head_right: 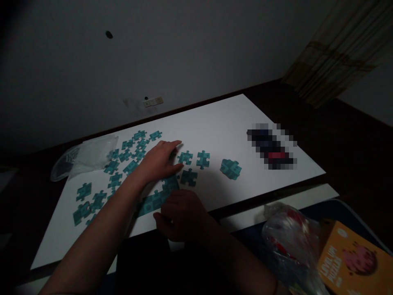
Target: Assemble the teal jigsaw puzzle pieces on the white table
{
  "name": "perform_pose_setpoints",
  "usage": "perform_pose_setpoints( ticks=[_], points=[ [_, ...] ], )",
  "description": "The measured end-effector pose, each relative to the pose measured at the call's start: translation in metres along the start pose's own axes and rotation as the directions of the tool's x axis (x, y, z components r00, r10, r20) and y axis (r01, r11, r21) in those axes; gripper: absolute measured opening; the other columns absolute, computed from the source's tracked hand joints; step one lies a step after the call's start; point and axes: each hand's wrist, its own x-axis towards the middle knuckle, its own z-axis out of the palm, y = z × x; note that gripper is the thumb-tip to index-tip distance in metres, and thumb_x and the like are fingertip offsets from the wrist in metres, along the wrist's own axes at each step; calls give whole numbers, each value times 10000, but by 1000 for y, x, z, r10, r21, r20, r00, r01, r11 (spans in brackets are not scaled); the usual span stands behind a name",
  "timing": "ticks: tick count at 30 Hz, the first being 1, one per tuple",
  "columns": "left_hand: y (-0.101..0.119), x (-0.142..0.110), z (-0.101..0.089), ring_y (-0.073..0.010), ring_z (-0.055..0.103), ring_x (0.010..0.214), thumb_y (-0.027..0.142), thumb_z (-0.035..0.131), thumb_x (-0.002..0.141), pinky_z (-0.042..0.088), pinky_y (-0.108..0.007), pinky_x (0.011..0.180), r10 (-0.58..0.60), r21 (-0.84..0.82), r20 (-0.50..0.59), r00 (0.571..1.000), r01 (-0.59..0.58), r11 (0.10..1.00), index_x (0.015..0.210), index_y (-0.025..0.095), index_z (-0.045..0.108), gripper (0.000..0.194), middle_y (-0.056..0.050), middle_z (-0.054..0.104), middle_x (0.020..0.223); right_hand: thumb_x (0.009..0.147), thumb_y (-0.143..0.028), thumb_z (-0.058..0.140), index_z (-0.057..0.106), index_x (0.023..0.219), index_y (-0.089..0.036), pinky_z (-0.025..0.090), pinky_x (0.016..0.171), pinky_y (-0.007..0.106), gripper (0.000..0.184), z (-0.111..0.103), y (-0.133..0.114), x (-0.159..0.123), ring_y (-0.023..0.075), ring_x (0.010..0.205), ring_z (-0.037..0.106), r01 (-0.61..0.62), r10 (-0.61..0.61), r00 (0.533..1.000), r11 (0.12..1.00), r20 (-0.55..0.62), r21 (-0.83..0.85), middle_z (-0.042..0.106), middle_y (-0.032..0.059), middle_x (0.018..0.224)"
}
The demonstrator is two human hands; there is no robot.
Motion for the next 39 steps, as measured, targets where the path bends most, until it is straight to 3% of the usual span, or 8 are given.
perform_pose_setpoints(
  ticks=[5, 11, 16, 21, 26, 33, 39],
  points=[
    [-4, -4, -8, -410, 606, 1595, 370, 902, 975, 541, -555, 1334, -21, -14, 21, 1000, 21, 1000, 1779, 252, 526, 895, -162, 699, 1699, 1041, -203, 698, 462, 719, -290, 404, 544, 391, 409, 0, 0, -2, 179, 562, 547, -16, 16, 1000, 1000, 18, 7, 582, -48, 618],
    [2, 6, 2, -370, 598, 1622, 294, 888, 968, 547, -511, 1360, 79, -75, 53, 995, -75, 994, 1771, 288, 536, 876, -130, 675, 1730, 1038, -219, 712, 478, 713, -292, 428, 560, 384, 407, 0, 1, -3, 185, 579, 574, -30, 31, 999, 999, 42, -19, 606, -40, 630],
    [4, 12, 7, -375, 633, 1566, 307, 803, 1051, 575, -519, 1315, 81, -57, 48, 996, -78, 995, 1746, 238, 585, 731, -168, 742, 1613, 1036, -234, 705, 475, 707, -286, 415, 567, 373, 405, 1, 3, -4, 174, 589, 563, -21, 22, 999, 999, 28, -37, 606, -47, 638],
    [0, 12, 2, -393, 657, 1512, 351, 771, 1064, 591, -550, 1256, 45, 6, 39, 998, -46, 999, 1707, 268, 626, 665, -164, 794, 1498, 1046, -244, 707, 463, 710, -285, 436, 594, 367, 417, 1, 3, -5, 174, 598, 574, -23, 23, 1000, 999, 15, -34, 607, -48, 642],
    [9, 12, -1, -395, 639, 1528, 380, 759, 1071, 571, -551, 1276, 56, 28, 46, 997, -58, 998, 1691, 270, 627, 644, -162, 771, 1556, 1051, -241, 684, 434, 719, -292, 404, 581, 371, 419, -1, 3, -2, 170, 579, 547, 13, -13, 1000, 1000, -18, -6, 578, -56, 628],
    [34, 23, 7, -386, 594, 1617, 373, 795, 1065, 552, -563, 1339, 142, -63, 51, 988, -139, 988, 1719, 267, 589, 694, -146, 700, 1700, 1032, -238, 707, 421, 718, -287, 370, 586, 360, 428, 2, 6, -6, 156, 575, 524, 35, -34, 994, 999, -104, 8, 536, -69, 620],
    [45, 33, 22, -393, 617, 1609, 359, 858, 1018, 538, -593, 1366, 197, -106, 48, 979, -191, 976, 1703, 280, 612, 732, -149, 686, 1729, 1029, -215, 695, 411, 723, -278, 332, 601, 353, 422, 5, 9, -7, 146, 567, 494, -40, 40, 972, 999, -231, 5, 522, -70, 618]
  ],
)
